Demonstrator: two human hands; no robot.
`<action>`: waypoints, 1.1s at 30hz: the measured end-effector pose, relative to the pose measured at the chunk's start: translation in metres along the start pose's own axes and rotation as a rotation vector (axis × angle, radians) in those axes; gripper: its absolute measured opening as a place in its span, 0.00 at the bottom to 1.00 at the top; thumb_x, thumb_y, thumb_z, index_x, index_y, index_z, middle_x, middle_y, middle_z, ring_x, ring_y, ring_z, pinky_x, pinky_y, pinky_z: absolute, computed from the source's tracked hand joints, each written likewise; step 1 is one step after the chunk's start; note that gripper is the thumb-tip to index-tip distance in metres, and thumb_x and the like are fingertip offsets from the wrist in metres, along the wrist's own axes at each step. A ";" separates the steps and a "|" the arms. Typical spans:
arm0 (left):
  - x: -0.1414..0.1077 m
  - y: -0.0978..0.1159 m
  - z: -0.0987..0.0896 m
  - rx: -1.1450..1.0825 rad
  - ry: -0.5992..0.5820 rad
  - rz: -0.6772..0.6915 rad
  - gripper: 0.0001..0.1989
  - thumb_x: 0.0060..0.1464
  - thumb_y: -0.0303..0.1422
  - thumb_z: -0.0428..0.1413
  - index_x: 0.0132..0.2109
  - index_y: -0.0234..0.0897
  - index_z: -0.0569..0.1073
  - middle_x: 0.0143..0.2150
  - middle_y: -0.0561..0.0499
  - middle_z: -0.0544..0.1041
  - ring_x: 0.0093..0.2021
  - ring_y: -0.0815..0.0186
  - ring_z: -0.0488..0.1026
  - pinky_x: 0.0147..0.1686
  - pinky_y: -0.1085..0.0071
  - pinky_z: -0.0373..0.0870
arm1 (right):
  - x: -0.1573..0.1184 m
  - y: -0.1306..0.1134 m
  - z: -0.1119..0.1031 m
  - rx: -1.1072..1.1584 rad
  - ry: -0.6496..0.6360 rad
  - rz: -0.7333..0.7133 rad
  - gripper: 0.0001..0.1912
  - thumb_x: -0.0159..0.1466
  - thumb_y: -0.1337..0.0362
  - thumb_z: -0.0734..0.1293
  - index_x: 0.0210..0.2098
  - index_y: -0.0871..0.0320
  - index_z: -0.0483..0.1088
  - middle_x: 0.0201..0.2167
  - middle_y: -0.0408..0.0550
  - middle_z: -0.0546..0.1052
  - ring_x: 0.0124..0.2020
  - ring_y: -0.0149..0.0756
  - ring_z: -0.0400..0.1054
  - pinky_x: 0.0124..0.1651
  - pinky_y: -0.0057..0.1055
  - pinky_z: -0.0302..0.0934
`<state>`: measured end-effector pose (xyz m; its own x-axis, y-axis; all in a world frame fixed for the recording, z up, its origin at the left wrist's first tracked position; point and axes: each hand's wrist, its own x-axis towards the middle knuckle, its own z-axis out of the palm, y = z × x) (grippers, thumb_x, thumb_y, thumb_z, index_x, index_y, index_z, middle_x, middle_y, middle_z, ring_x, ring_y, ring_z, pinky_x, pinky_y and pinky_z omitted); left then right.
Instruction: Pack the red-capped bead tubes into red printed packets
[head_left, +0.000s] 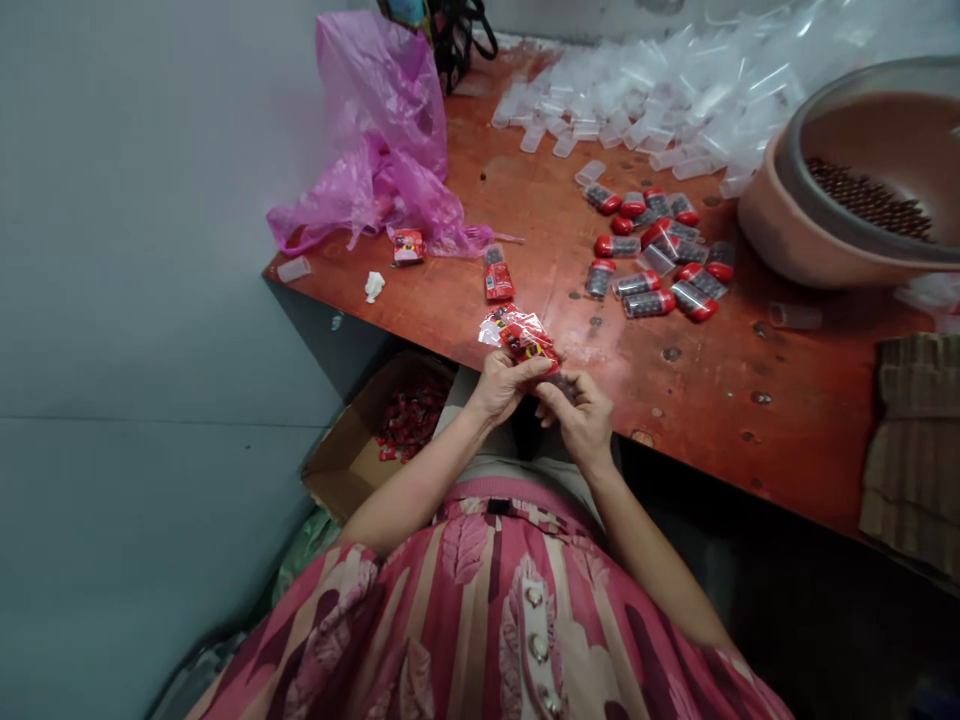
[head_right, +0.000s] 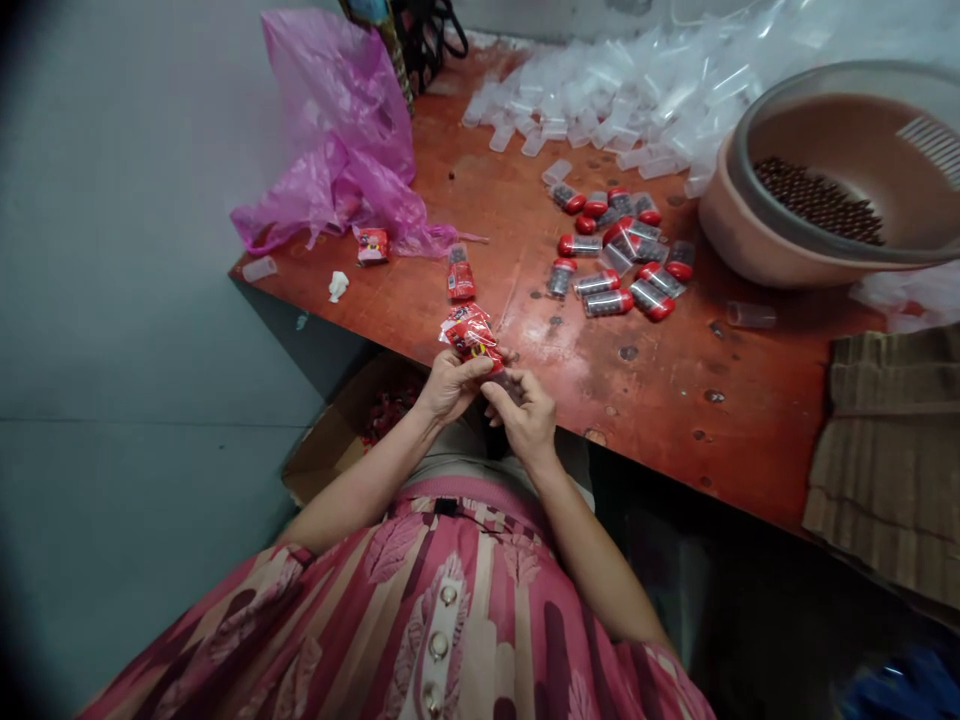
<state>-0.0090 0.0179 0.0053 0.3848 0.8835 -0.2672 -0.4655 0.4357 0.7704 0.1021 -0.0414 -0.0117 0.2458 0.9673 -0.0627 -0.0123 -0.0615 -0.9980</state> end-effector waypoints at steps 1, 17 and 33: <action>-0.001 -0.001 0.001 0.001 -0.004 -0.005 0.14 0.39 0.34 0.65 0.35 0.30 0.77 0.34 0.46 0.78 0.25 0.69 0.72 0.21 0.74 0.65 | 0.000 0.001 0.000 0.060 -0.067 0.030 0.11 0.57 0.56 0.68 0.33 0.57 0.67 0.16 0.36 0.71 0.13 0.25 0.62 0.15 0.22 0.58; -0.010 -0.017 0.018 -0.046 0.061 -0.138 0.17 0.38 0.41 0.65 0.27 0.31 0.71 0.17 0.57 0.65 0.14 0.75 0.59 0.14 0.75 0.57 | 0.000 0.013 0.000 0.109 0.190 0.009 0.21 0.52 0.57 0.72 0.42 0.56 0.65 0.30 0.40 0.75 0.21 0.27 0.69 0.23 0.24 0.67; -0.011 -0.014 0.010 -0.121 0.271 -0.004 0.16 0.36 0.37 0.66 0.30 0.29 0.76 0.30 0.46 0.79 0.29 0.69 0.74 0.32 0.73 0.66 | -0.017 0.018 0.014 0.226 0.173 0.086 0.16 0.54 0.58 0.71 0.39 0.58 0.71 0.34 0.46 0.79 0.32 0.34 0.75 0.40 0.37 0.73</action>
<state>0.0015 0.0008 0.0035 0.1678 0.8882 -0.4277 -0.5624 0.4426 0.6984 0.0842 -0.0555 -0.0284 0.3955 0.9035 -0.1652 -0.2512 -0.0666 -0.9656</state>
